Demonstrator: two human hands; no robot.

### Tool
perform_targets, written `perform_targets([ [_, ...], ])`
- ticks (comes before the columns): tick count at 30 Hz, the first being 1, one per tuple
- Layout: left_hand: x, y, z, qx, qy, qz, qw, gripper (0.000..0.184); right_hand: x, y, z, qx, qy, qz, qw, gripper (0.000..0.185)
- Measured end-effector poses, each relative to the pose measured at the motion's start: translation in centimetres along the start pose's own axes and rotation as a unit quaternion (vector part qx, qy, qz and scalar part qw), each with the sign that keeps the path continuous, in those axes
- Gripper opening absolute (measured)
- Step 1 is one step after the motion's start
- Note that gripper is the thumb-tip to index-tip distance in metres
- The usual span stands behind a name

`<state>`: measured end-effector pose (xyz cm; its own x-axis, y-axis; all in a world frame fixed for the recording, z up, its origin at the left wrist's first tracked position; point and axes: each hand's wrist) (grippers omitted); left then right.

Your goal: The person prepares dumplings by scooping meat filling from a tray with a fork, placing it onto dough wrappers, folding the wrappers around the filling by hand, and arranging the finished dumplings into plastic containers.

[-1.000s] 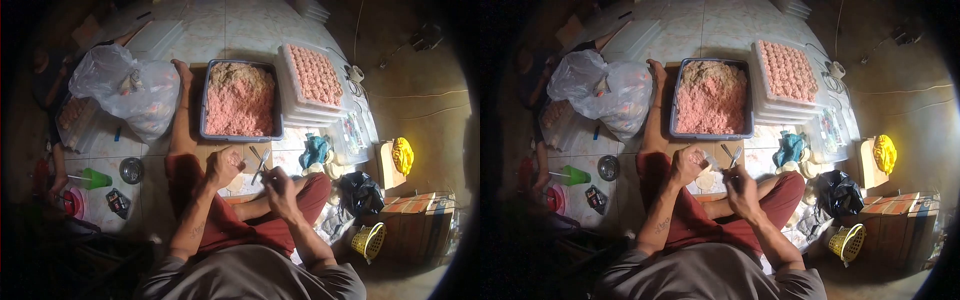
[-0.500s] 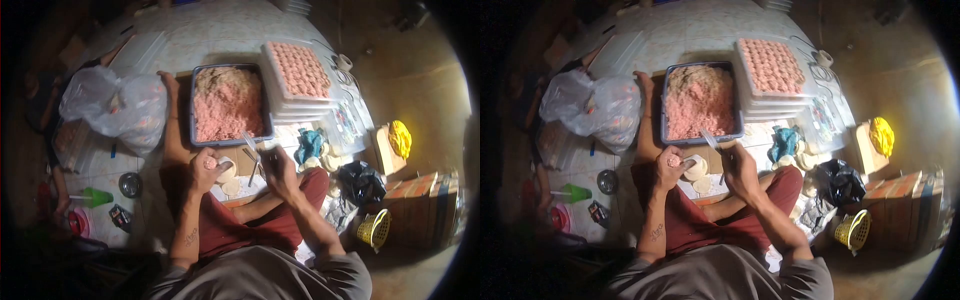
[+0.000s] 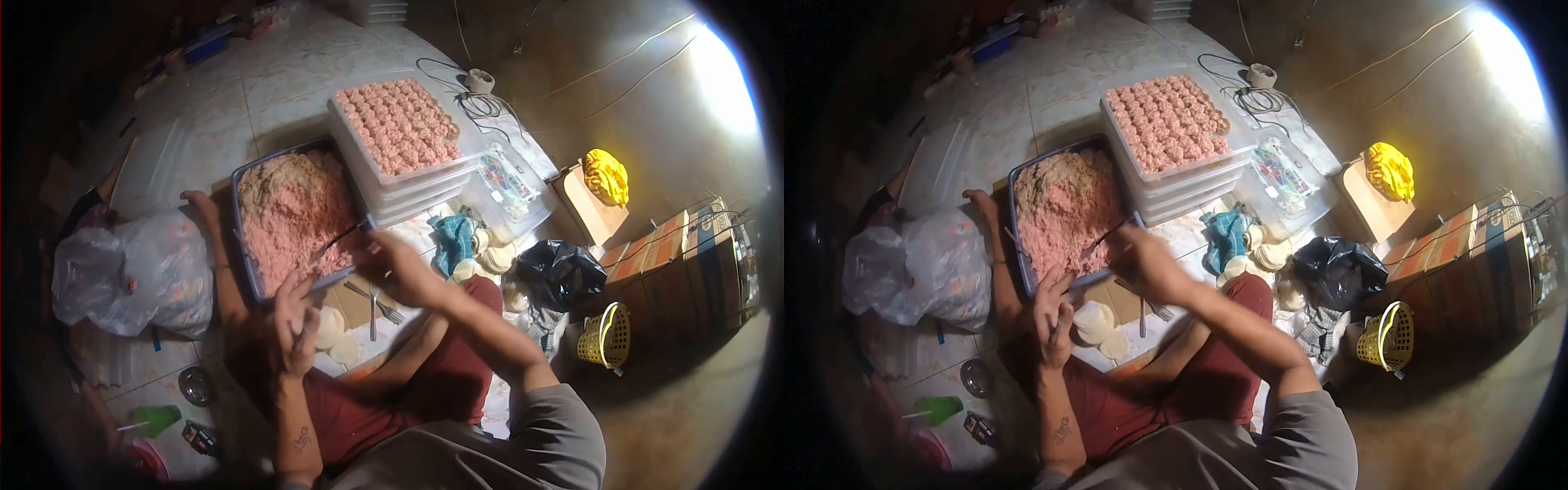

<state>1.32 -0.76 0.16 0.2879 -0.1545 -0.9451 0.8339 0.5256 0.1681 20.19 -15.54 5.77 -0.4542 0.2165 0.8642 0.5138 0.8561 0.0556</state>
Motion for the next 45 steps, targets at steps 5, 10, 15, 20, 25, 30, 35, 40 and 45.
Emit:
perform_targets([
  [5,5.0,-0.8,-7.4,-0.013,0.074,-0.042,0.996,0.041,-6.8,5.6,-14.5,-0.251,-0.092,-0.031,0.963,0.024],
  [10,6.9,-0.3,-8.2,-0.091,0.15,-0.089,0.98,0.025,-11.2,12.7,-24.3,-0.218,-0.327,0.173,0.903,0.027],
  [15,7.1,0.1,-8.4,-0.081,0.215,-0.103,0.968,0.021,-14.8,14.9,-24.8,-0.161,-0.322,0.166,0.918,0.021],
  [20,7.2,0.1,-8.2,-0.09,0.213,-0.096,0.968,0.02,-15.2,15.7,-24.7,-0.073,-0.363,0.173,0.913,0.03],
  [25,7.3,0.3,-8.1,-0.086,0.236,-0.091,0.964,0.018,-14.0,15.5,-24.3,-0.026,-0.343,0.178,0.922,0.035],
  [30,7.2,0.2,-7.8,-0.092,0.244,-0.093,0.961,0.017,-16.1,15.5,-23.9,-0.136,-0.34,0.172,0.915,0.056],
  [35,7.4,0.1,-8.0,-0.091,0.225,-0.096,0.965,0.016,-16.4,15.4,-23.7,-0.15,-0.319,0.153,0.923,0.068],
  [40,7.9,-0.3,-8.6,-0.081,0.263,-0.087,0.957,0.016,-16.9,14.7,-24.2,-0.127,-0.341,0.056,0.93,0.057],
  [45,7.6,-0.3,-8.5,-0.069,0.243,-0.103,0.962,0.018,-16.5,14.9,-24.1,-0.13,-0.366,0.144,0.91,0.047],
])
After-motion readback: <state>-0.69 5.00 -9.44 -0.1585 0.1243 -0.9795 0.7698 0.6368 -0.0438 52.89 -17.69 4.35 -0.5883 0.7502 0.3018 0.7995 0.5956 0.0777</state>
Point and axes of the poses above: each hand's wrist, its own y-axis towards the middle knuckle, its own z-axis out of the palm, x = y × z, and after that the axes turned 4 degrees about -y, right-handed
